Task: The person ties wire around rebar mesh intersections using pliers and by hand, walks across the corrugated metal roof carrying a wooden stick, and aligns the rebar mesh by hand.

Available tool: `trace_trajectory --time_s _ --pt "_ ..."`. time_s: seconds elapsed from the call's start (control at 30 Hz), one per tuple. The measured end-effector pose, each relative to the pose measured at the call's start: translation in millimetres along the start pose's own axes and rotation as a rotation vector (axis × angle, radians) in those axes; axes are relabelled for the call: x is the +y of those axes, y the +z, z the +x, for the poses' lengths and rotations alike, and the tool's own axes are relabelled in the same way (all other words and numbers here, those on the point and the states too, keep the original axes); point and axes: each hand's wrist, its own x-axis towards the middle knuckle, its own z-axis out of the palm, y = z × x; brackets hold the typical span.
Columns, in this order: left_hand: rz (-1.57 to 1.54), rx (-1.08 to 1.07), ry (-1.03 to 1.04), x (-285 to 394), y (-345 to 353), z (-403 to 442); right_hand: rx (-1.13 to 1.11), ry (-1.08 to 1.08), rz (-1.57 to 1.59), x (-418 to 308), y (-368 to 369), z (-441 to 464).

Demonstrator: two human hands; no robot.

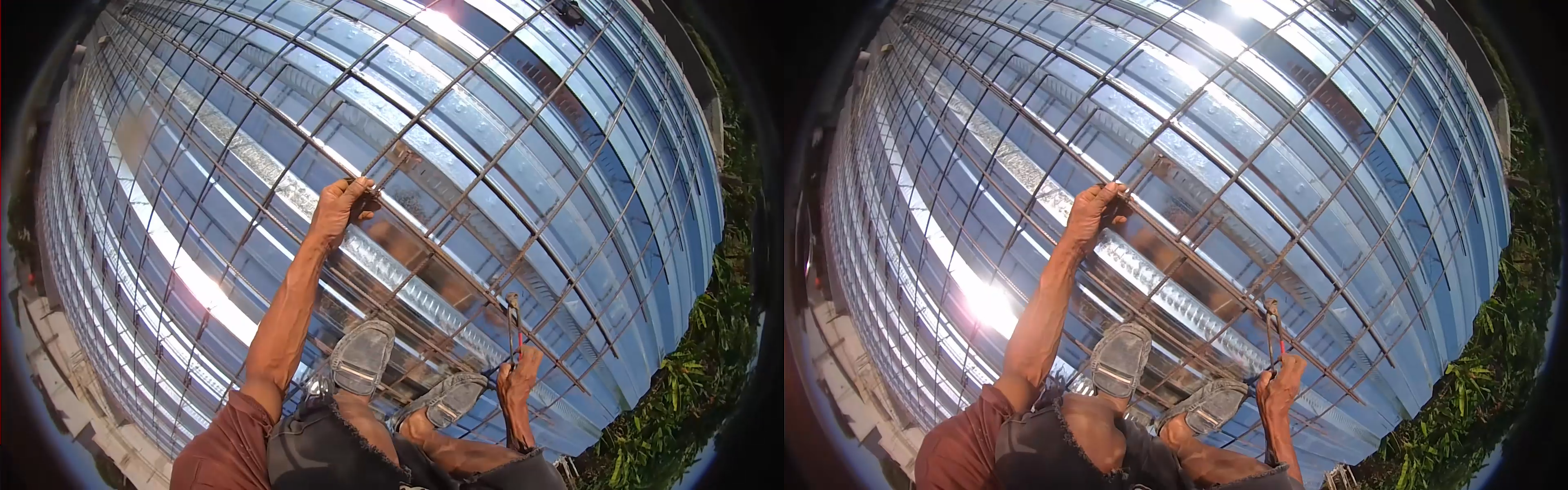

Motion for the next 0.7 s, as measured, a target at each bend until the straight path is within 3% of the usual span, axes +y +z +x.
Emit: trace_trajectory --time_s 0.07,0.13,0.17,0.2,0.27,0.33,0.47,0.7 --pt "0.001 -0.005 0.015 -1 -1 2 -0.089 0.002 0.100 1 -25 9" --pt "-0.003 -0.004 0.022 -4 -3 2 -0.305 0.227 0.315 -21 -60 29" --pt "0.025 -0.017 0.018 -4 -5 2 -0.501 0.609 0.629 -51 -86 52" --pt "0.053 -0.032 0.016 -3 -5 3 -0.501 0.602 0.615 -65 -102 70" --pt "0.028 -0.005 0.036 -4 -3 3 -0.687 0.243 0.481 -84 -121 106" --pt "0.054 -0.030 0.006 -2 -5 2 -0.518 -0.329 0.202 -102 -124 145" --pt "0.054 -0.047 0.019 -7 -7 5 -0.296 -0.766 -0.521 -168 -126 222" --pt "0.101 -0.048 0.015 -5 -7 4 -0.283 -1.027 -0.668 -236 -93 286"
